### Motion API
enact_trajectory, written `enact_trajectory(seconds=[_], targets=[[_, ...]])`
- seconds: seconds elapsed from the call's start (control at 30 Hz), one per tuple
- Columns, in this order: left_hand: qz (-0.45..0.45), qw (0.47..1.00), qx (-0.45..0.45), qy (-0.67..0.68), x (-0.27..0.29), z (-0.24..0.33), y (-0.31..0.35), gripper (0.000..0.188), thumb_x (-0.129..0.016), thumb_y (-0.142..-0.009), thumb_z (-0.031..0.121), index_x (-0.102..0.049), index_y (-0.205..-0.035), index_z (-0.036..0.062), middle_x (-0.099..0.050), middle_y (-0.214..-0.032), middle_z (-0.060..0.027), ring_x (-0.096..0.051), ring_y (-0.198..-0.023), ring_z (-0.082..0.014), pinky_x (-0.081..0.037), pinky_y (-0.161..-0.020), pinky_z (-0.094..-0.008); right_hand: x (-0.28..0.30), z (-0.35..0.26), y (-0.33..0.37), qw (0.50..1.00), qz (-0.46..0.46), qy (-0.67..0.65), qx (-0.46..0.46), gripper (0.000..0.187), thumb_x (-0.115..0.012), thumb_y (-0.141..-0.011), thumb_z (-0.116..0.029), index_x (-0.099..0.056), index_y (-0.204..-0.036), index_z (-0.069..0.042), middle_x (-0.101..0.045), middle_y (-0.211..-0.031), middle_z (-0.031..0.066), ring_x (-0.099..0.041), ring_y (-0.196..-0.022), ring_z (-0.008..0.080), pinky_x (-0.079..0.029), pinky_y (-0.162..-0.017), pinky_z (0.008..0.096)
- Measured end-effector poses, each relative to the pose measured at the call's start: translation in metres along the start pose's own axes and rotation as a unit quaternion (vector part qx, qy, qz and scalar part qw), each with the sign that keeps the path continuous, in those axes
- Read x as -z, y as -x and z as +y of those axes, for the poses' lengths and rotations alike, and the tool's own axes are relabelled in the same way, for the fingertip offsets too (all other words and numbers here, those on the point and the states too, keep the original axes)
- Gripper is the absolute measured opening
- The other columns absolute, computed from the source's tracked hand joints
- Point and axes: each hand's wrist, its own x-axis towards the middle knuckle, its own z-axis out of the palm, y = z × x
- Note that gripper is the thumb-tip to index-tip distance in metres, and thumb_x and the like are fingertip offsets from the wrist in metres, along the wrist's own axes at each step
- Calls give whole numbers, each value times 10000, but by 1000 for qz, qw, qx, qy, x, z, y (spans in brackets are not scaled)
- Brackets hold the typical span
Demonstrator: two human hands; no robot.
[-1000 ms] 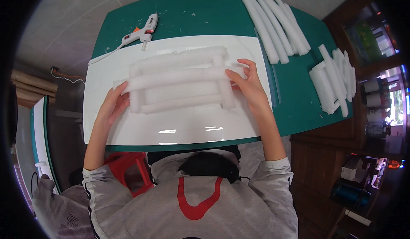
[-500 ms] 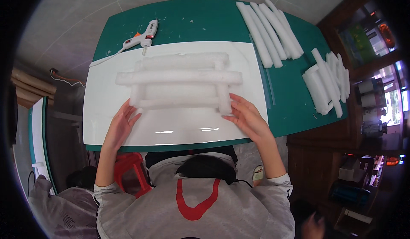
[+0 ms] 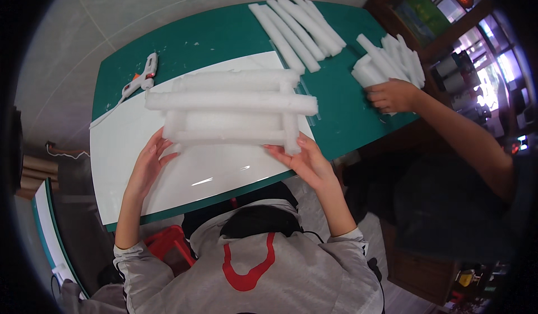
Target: Assembling a rectangular structure using foam strips and a hot glue gun.
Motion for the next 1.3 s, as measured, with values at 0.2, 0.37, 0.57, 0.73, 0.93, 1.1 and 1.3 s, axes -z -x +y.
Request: enact_trajectory(seconds=[0.2, 0.37, 0.57, 0.73, 0.93, 1.1, 1.3], targets=[[-67, 988, 47, -128, -4, 19, 2, 407, -437, -838, 297, -434, -1149, 35, -528, -827, -51, -481, -652, -81, -374, -528, -195, 8, 12, 26, 987, 47, -69, 138, 634, -530, -739, -192, -209, -1225, 61, -357, -1193, 218, -384, -1106, 343, -357, -940, 361], [-27, 973, 19, -228, 20, 10, 12, 252, -437, -850, 238, -582, -863, 31, -363, -491, 73, -271, -435, -5, -195, -401, -172, 13, 22, 35, 953, 73, -99, 278, 622, -526, -737, -171, -213, -1227, 48, -323, -1215, 206, -336, -1142, 335, -323, -970, 354], [258, 942, -117, -178, 90, 30, 37, 192, -441, -858, 203, -569, -823, 64, -282, -523, 88, -227, -457, 9, -131, -409, -174, 15, 18, 31, 906, 101, -144, 385, 579, -509, -747, -143, -242, -1235, 18, -309, -1236, 183, -287, -1168, 333, -297, -985, 366], [290, 912, -153, -245, 100, 38, 51, 200, -481, -832, 168, -559, -969, 46, -398, -655, 43, -345, -587, -25, -259, -529, -165, 29, 0, 18, 877, 126, -176, 428, 493, -445, -796, -120, -252, -1224, 27, -322, -1216, 171, -329, -1134, 318, -306, -983, 360], [251, 928, -123, -245, 104, 27, 58, 234, -499, -814, 171, -548, -998, 35, -539, -855, -17, -460, -778, -79, -342, -682, -211, 53, -39, -12, 828, 202, -174, 492, 455, -502, -786, -140, -306, -1159, 31, -336, -1140, 148, -392, -1045, 293, -382, -921, 336], [243, 933, -95, -249, 98, 24, 51, 220, -500, -817, 181, -552, -964, 25, -545, -823, -16, -476, -766, -87, -352, -698, -221, 97, -76, -42, 825, 237, -157, 489, 445, -531, -782, -188, -345, -1113, 44, -332, -1063, 126, -412, -951, 240, -403, -876, 320], [239, 935, -83, -250, 90, 22, 49, 210, -494, -821, 168, -550, -953, 15, -555, -863, -27, -502, -836, -99, -362, -734, -221, 89, -98, -56, 830, 271, -170, 456, 634, -607, -707, -335, -293, -1165, -29, -286, -1089, 100, -333, -1021, 234, -343, -897, 375]])
